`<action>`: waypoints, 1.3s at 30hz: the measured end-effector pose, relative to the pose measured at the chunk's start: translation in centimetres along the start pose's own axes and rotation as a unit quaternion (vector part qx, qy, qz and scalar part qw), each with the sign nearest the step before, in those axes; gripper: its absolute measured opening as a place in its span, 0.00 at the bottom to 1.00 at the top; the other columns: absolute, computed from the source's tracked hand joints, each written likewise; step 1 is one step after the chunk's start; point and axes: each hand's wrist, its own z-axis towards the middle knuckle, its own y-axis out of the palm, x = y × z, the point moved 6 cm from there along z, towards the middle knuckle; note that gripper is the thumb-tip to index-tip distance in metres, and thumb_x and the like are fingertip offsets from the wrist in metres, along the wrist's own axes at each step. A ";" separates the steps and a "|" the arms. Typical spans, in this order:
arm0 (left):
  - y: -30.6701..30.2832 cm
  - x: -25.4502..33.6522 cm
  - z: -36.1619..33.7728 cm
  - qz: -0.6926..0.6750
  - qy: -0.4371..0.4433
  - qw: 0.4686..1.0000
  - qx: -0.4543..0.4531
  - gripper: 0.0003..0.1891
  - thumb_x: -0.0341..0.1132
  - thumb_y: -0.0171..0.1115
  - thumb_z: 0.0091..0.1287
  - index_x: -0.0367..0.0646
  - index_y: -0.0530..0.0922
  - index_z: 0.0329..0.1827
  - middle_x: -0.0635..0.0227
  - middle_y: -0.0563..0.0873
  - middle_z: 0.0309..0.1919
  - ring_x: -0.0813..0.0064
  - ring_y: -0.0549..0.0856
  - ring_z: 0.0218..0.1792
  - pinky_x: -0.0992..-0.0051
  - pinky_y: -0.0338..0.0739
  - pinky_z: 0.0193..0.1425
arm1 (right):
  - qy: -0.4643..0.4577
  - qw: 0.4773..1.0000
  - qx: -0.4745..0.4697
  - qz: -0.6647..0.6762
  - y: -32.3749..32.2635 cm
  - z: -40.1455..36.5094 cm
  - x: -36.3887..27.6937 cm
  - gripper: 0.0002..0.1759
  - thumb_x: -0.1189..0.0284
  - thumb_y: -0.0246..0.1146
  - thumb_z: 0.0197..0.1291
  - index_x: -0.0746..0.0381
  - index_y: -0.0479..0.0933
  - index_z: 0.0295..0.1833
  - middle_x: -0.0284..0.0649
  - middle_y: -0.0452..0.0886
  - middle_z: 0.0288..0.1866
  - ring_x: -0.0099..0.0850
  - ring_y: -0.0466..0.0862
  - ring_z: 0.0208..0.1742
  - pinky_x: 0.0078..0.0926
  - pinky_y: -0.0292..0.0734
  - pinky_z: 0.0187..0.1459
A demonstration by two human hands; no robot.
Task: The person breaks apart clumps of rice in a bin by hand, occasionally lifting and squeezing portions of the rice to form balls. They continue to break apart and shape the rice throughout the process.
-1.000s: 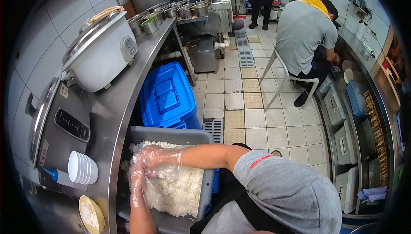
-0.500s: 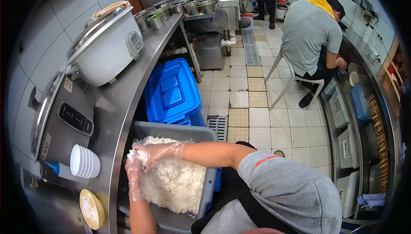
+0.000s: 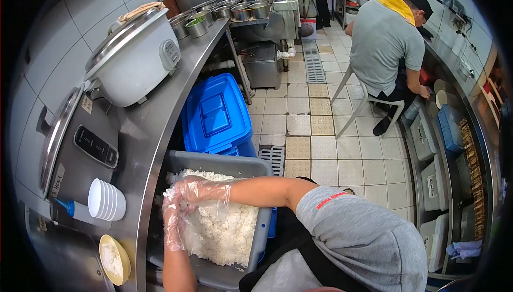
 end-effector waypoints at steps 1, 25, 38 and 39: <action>0.0 0.3 -0.1 -0.006 0.011 1.000 0.001 0.16 0.38 0.62 0.64 0.45 0.75 0.53 0.68 0.82 0.44 0.75 0.83 0.37 0.78 0.81 0.23 | -0.001 0.999 -0.020 0.045 -0.6 -0.3 -1.0 0.12 0.67 0.60 0.49 0.64 0.81 0.35 0.53 0.82 0.33 0.50 0.83 0.38 0.41 0.77 0.40; -1.8 -2.2 1.9 -0.029 -0.038 0.999 0.018 0.25 0.57 0.58 0.64 0.40 0.76 0.47 0.63 0.82 0.38 0.71 0.83 0.36 0.72 0.79 0.36 | -0.011 0.979 -0.180 -0.091 4.2 -1.3 -0.1 0.28 0.65 0.61 0.50 0.62 0.71 0.58 0.58 0.81 0.39 0.50 0.81 0.45 0.41 0.74 0.48; 1.1 -0.2 -0.7 0.049 -0.006 0.997 0.063 0.23 0.58 0.55 0.66 0.44 0.79 0.42 0.71 0.80 0.26 0.78 0.76 0.19 0.78 0.67 0.16 | 0.095 0.988 0.010 -0.122 -0.4 -0.9 -1.8 0.13 0.68 0.59 0.54 0.67 0.78 0.38 0.53 0.83 0.34 0.47 0.83 0.39 0.40 0.77 0.41; 0.9 0.2 -0.7 0.074 -0.009 0.994 0.074 0.23 0.57 0.55 0.66 0.44 0.79 0.41 0.71 0.80 0.25 0.78 0.76 0.18 0.77 0.66 0.15 | 0.094 0.987 0.003 -0.129 -0.3 -0.8 -1.7 0.13 0.68 0.57 0.56 0.67 0.77 0.39 0.54 0.82 0.35 0.48 0.82 0.38 0.40 0.77 0.40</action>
